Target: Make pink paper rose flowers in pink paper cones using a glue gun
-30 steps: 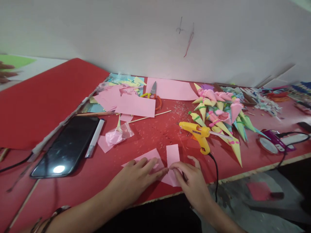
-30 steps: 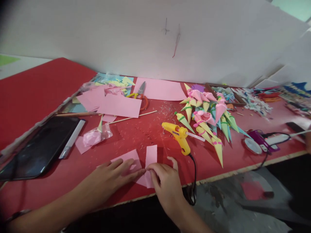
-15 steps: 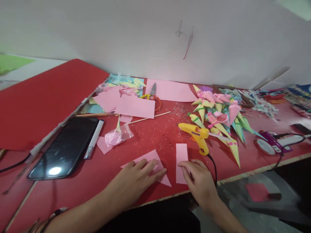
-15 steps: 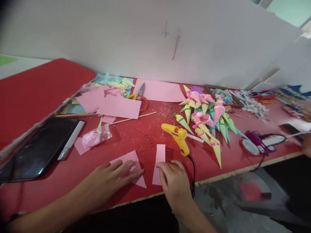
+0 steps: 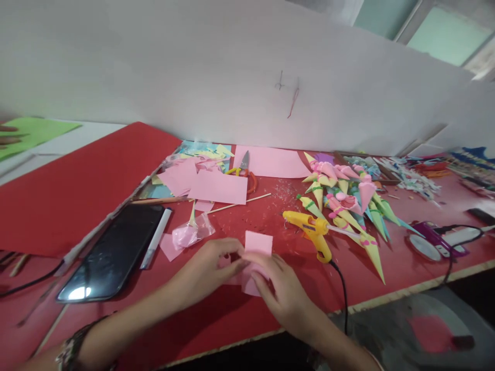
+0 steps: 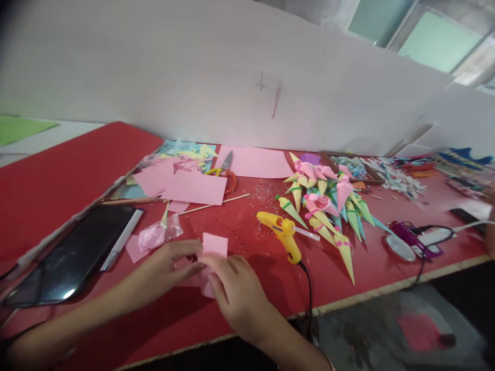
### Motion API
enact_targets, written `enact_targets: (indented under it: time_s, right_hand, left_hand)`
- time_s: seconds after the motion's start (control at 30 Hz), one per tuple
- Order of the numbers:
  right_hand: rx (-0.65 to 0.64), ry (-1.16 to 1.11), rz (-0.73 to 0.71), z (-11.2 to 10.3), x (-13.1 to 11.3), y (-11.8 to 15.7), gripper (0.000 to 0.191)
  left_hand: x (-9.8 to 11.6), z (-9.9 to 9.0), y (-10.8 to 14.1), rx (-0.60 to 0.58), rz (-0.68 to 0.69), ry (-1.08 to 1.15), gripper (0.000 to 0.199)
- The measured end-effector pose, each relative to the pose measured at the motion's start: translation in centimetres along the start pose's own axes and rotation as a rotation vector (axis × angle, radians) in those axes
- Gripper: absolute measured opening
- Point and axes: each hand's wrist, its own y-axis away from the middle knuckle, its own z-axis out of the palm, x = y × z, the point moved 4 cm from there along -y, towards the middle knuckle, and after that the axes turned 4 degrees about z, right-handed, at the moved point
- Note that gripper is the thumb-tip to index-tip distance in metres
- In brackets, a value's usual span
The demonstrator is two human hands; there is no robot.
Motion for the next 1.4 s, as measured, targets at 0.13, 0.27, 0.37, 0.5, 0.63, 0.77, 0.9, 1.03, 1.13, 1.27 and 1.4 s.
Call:
enact_targets:
  time_s: [0.13,0.27,0.37,0.5,0.63,0.77,0.9,1.03,1.13,1.27,1.4]
  right_hand:
    - [0.134,-0.054,0.171,0.7,1.2,-0.2,0.050]
    - [-0.021,0.169,0.273,2.1,1.9,-0.2,0.063]
    - [-0.101,0.319,0.288,2.5,1.7,-0.2,0.068]
    - [-0.119,0.330,0.291,2.7,1.4,-0.3,0.069]
    - [-0.109,0.276,0.273,3.1,1.5,-0.1,0.061]
    - [-0.080,0.209,0.247,3.4,1.6,0.0,0.059]
    - [-0.102,0.093,0.288,2.9,1.8,-0.2,0.058]
    - [-0.145,0.016,0.291,1.6,1.7,-0.6,0.028]
    - [-0.176,-0.004,0.260,0.6,1.7,-0.7,0.026]
    - [-0.184,-0.072,0.202,0.0,1.7,-0.7,0.021]
    - [-0.227,-0.078,0.123,0.2,1.7,-0.6,0.023]
  left_hand:
    - [-0.7,-3.5,-1.7,0.121,-0.092,-0.064,0.032]
    - [-3.9,-8.9,-4.3,0.224,-0.233,-0.173,0.031]
    - [-7.3,-12.3,-6.0,0.283,-0.352,-0.209,0.027]
    - [-11.4,-14.3,-7.2,0.277,-0.495,-0.160,0.029]
    - [-13.0,-14.3,-7.3,0.317,-0.528,-0.149,0.027]
    - [-10.8,-12.8,-6.2,0.336,-0.397,-0.204,0.038]
    - [-6.0,-9.1,-3.9,0.121,-0.172,-0.208,0.047]
    - [-1.7,-4.5,-0.3,-0.300,0.224,-0.320,0.068]
    - [-0.9,-2.5,2.2,-0.439,0.321,-0.347,0.090]
    - [-0.8,-1.0,3.7,-0.358,0.410,-0.516,0.072]
    - [-0.1,0.5,4.1,-0.164,0.580,-0.673,0.032]
